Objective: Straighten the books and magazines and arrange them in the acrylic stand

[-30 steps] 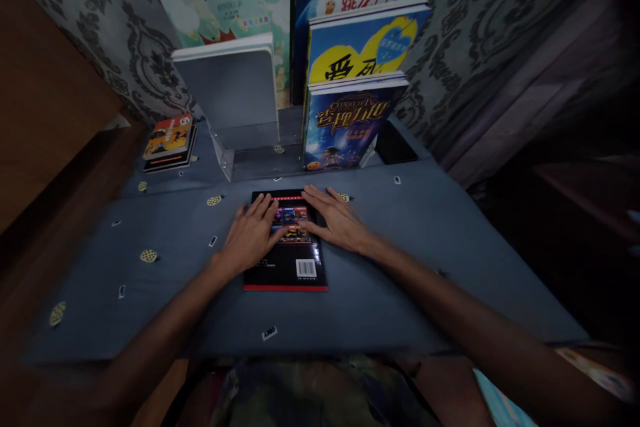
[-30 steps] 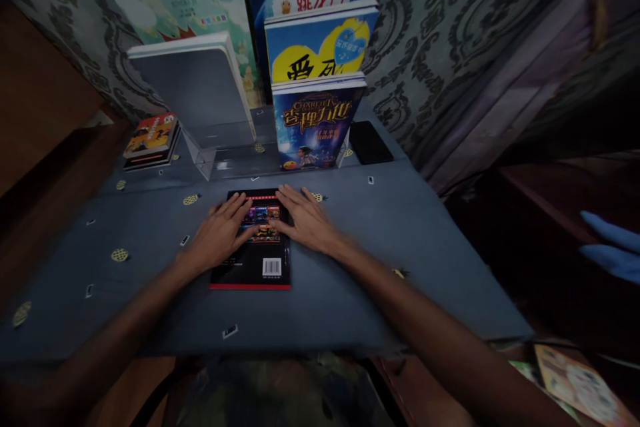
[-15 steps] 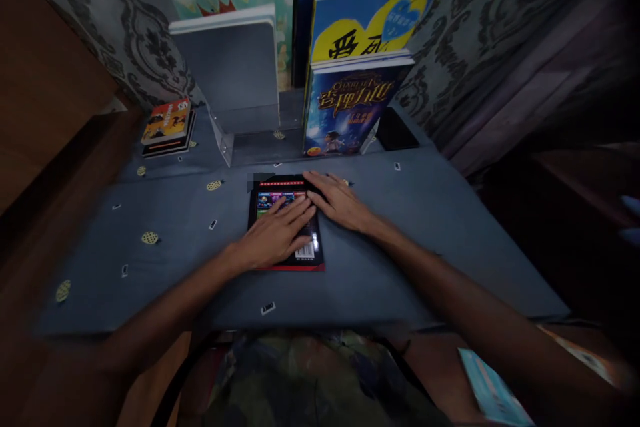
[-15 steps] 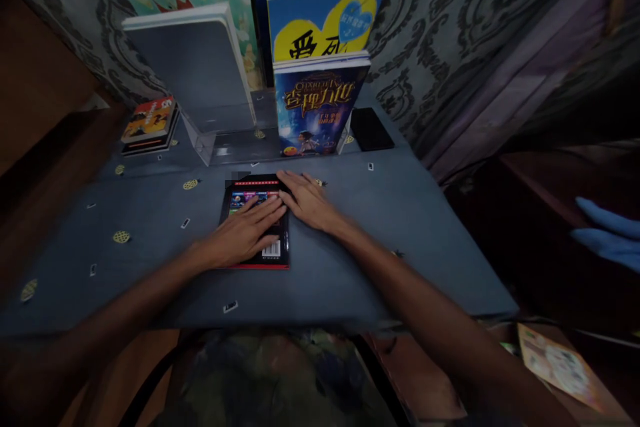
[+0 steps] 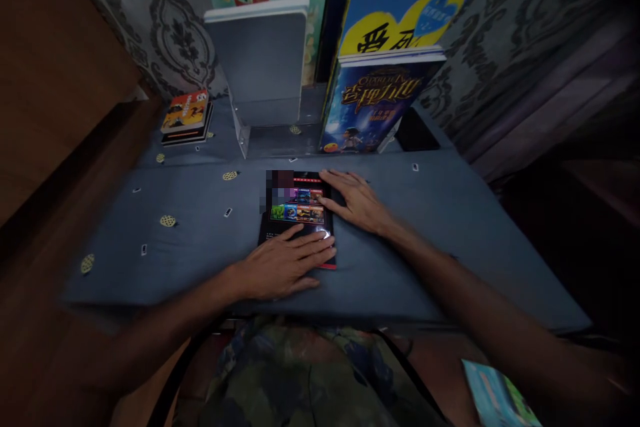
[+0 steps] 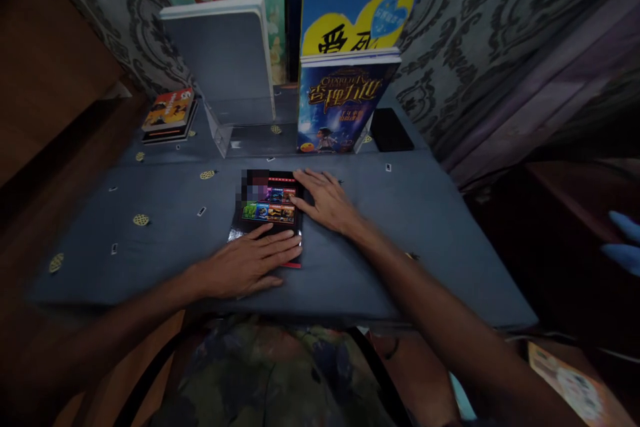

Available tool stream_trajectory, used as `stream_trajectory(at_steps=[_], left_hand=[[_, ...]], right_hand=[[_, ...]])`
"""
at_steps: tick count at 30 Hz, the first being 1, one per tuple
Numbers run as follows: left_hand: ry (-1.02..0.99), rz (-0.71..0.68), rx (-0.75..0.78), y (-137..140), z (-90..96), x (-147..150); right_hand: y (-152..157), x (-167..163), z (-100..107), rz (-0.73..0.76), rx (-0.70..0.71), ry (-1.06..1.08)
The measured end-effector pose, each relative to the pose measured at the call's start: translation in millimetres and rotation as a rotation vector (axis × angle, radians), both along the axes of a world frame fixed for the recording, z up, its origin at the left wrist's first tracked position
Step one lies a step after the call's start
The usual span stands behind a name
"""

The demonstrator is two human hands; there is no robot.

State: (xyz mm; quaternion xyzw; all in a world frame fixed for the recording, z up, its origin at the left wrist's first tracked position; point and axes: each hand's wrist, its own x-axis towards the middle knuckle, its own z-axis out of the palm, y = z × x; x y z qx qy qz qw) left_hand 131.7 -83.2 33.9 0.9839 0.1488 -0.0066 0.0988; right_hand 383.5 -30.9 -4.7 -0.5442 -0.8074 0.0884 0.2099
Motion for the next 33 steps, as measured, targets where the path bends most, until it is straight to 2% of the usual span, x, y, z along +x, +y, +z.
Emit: stream_trajectory(at_steps=[6,12,16,19,22,24,26,29,33], left_hand=[[-0.132,0.078,-0.050,-6.1,3.0,-20.9],[-0.141,0.325,0.075,8.4,2.9,-57.9],[-0.177,0.403,0.162,17.1,-2.9,-55.6],[-0.220,0.402,0.238,17.1,-9.1,-48.1],[-0.244,0.380,0.262,15.7,-13.7,-46.7],[-0.256,0.379,0.263,15.4,-15.1,-48.0],[-0.262,0.395,0.251,15.5,-15.3,-48.7],[-0.258,0.425,0.235,15.1,-14.3,-47.2],[-0.279,0.430,0.278,14.4,-12.7,-43.8]], right_hand=[[-28.5,0.9,12.8,-0.054,0.103,-0.073],[-85.3,-4.9,19.3,-0.076,0.181,-0.155],[-95.1,-22.6,28.8,0.004,0.151,-0.077],[-78.9,-47.6,36.9,0.173,0.062,0.068],[-51.9,-75.6,39.3,0.373,-0.106,0.174],[-31.1,-91.4,37.0,0.452,-0.208,0.172],[-8.7,-102.2,33.0,0.525,-0.252,0.133],[24.4,-104.3,26.3,0.553,-0.216,0.077],[50.7,-74.9,19.2,0.411,-0.127,-0.029]])
